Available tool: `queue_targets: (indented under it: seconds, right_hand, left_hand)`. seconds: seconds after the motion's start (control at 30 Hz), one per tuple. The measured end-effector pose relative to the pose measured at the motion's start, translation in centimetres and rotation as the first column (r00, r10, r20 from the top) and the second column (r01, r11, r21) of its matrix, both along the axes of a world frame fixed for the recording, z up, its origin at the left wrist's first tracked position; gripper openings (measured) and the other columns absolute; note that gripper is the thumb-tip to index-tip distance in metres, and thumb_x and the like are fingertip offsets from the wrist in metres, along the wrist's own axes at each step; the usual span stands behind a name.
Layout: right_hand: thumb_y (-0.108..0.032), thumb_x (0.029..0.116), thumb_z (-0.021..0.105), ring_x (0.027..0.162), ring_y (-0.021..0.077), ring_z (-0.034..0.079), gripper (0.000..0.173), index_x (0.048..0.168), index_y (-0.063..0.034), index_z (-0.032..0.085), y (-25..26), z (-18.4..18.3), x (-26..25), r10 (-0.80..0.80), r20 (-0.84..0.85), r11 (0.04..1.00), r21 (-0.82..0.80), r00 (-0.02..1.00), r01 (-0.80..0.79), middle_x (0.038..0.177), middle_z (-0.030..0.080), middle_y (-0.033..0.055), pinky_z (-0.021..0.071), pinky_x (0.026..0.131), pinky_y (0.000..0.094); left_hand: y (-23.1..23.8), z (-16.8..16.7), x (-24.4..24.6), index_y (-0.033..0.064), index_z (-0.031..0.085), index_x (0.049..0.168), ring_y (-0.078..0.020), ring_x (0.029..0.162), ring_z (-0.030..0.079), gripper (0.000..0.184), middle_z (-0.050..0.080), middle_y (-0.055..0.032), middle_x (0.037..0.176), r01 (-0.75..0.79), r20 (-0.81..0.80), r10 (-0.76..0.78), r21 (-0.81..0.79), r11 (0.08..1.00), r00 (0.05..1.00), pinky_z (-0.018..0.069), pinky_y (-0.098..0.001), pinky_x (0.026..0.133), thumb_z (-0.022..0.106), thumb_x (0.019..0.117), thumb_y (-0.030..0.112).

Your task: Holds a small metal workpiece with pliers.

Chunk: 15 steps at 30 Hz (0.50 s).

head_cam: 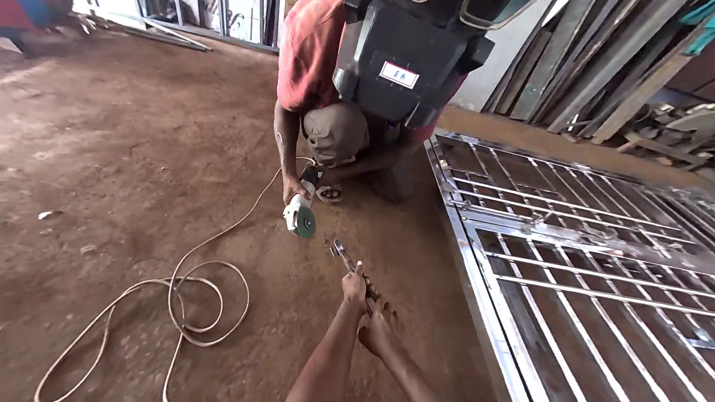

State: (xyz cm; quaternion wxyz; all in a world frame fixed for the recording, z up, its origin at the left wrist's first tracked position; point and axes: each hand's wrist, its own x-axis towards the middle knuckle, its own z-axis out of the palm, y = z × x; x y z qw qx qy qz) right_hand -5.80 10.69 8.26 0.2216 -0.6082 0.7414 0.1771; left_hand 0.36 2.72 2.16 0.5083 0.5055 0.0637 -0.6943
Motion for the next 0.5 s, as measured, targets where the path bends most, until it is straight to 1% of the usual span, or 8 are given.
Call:
queue_targets:
  seconds: [0.03, 0.1, 0.17, 0.23, 0.3, 0.37, 0.4, 0.5]
  right_hand:
    - [-0.038, 0.0781, 0.078, 0.133, 0.0424, 0.052, 0.101, 0.161, -0.0065, 0.028, 0.1, -0.1, 0.4, -0.006, -0.014, 1.0, -0.012, 1.0, 0.006, 0.151, 0.045, 0.0265, 0.0507, 0.1, 0.0553]
    - [-0.034, 0.078, 0.079, 0.129, 0.0433, 0.055, 0.1, 0.159, -0.0032, 0.029, 0.0, -0.4, 0.8, -0.012, -0.047, 1.0, -0.016, 0.999, 0.011, 0.148, 0.047, 0.0278, 0.0515, 0.099, 0.0549]
    - [-0.029, 0.0847, 0.075, 0.122, 0.0404, 0.062, 0.088, 0.157, -0.0024, 0.031, -0.4, -0.4, 0.8, -0.007, -0.076, 1.0, 0.022, 0.997, 0.008, 0.142, 0.054, 0.0253, 0.0532, 0.097, 0.0541]
    - [-0.029, 0.0913, 0.067, 0.118, 0.0374, 0.066, 0.071, 0.151, -0.0025, 0.038, -1.1, -0.4, 0.7, 0.021, -0.098, 0.999, 0.047, 0.995, -0.017, 0.134, 0.062, 0.0214, 0.0549, 0.094, 0.0544]
    - [-0.029, 0.0932, 0.063, 0.118, 0.0362, 0.066, 0.063, 0.148, -0.0042, 0.044, -1.9, -0.7, 0.5, 0.027, -0.114, 0.998, 0.057, 0.993, -0.02, 0.132, 0.064, 0.0192, 0.055, 0.093, 0.0555]
    - [-0.027, 0.0906, 0.065, 0.12, 0.0359, 0.065, 0.064, 0.148, -0.005, 0.046, -2.3, -1.3, 0.1, 0.006, -0.114, 0.999, 0.052, 0.993, 0.0, 0.133, 0.065, 0.0185, 0.0542, 0.094, 0.0566]
    - [-0.029, 0.0907, 0.065, 0.12, 0.0359, 0.065, 0.066, 0.15, -0.0061, 0.045, -2.3, -1.6, -0.1, -0.009, -0.105, 0.999, 0.042, 0.994, 0.014, 0.133, 0.065, 0.0183, 0.054, 0.095, 0.0569]
    - [-0.039, 0.0931, 0.064, 0.119, 0.037, 0.065, 0.067, 0.15, -0.0092, 0.044, -1.8, -2.4, -0.7, -0.05, -0.089, 0.999, -0.011, 0.995, 0.049, 0.131, 0.066, 0.0171, 0.0538, 0.095, 0.0569]
  left_hand:
    - [0.0, -0.2, 0.0, 0.0025, 0.052, 0.093, -0.0181, 0.042, 0.05, 0.038, 0.047, -0.0051, 0.059, -0.001, -0.002, 0.001, -0.001, 1.0, 1.0, 0.0534, -0.0378, 0.044, 0.052, 0.1088, 0.037]
    - [-0.2, -0.5, 0.1, 0.0025, 0.052, 0.093, -0.0183, 0.042, 0.049, 0.038, 0.046, -0.005, 0.059, -0.005, -0.007, 0.005, -0.005, 1.0, 1.0, 0.0532, -0.0378, 0.043, 0.053, 0.1085, 0.037]
    - [-0.3, -0.9, 0.1, 0.0028, 0.052, 0.092, -0.0181, 0.042, 0.05, 0.039, 0.047, -0.0049, 0.058, 0.0, -0.016, -0.001, -0.018, 1.0, 1.0, 0.0534, -0.0373, 0.043, 0.053, 0.1084, 0.038]
    - [-0.5, -1.6, 0.1, 0.0021, 0.052, 0.09, -0.0191, 0.043, 0.052, 0.04, 0.049, -0.0061, 0.058, -0.016, -0.025, 0.015, -0.028, 0.999, 1.0, 0.0546, -0.0382, 0.045, 0.052, 0.109, 0.038]
    - [-0.3, -2.2, 0.0, -0.0016, 0.055, 0.097, -0.0207, 0.048, 0.058, 0.039, 0.055, -0.0092, 0.063, -0.04, -0.044, 0.038, -0.04, 0.998, 0.998, 0.0569, -0.0383, 0.049, 0.05, 0.1099, 0.035]
    - [0.4, -2.4, -0.3, -0.0044, 0.054, 0.11, -0.0221, 0.056, 0.063, 0.036, 0.061, -0.0125, 0.071, -0.032, -0.103, 0.024, -0.08, 0.996, 0.994, 0.0595, -0.0384, 0.056, 0.05, 0.1102, 0.032]
    - [0.9, -2.4, -0.5, -0.0052, 0.054, 0.114, -0.0226, 0.059, 0.065, 0.035, 0.063, -0.0138, 0.074, -0.02, -0.141, 0.006, -0.102, 0.995, 0.99, 0.06, -0.0384, 0.058, 0.05, 0.11, 0.03]
    - [2.3, -2.1, -1.1, -0.0038, 0.056, 0.113, -0.0216, 0.064, 0.065, 0.031, 0.063, -0.0126, 0.079, 0.019, -0.224, -0.044, -0.112, 0.993, 0.973, 0.0592, -0.0369, 0.061, 0.055, 0.1079, 0.027]
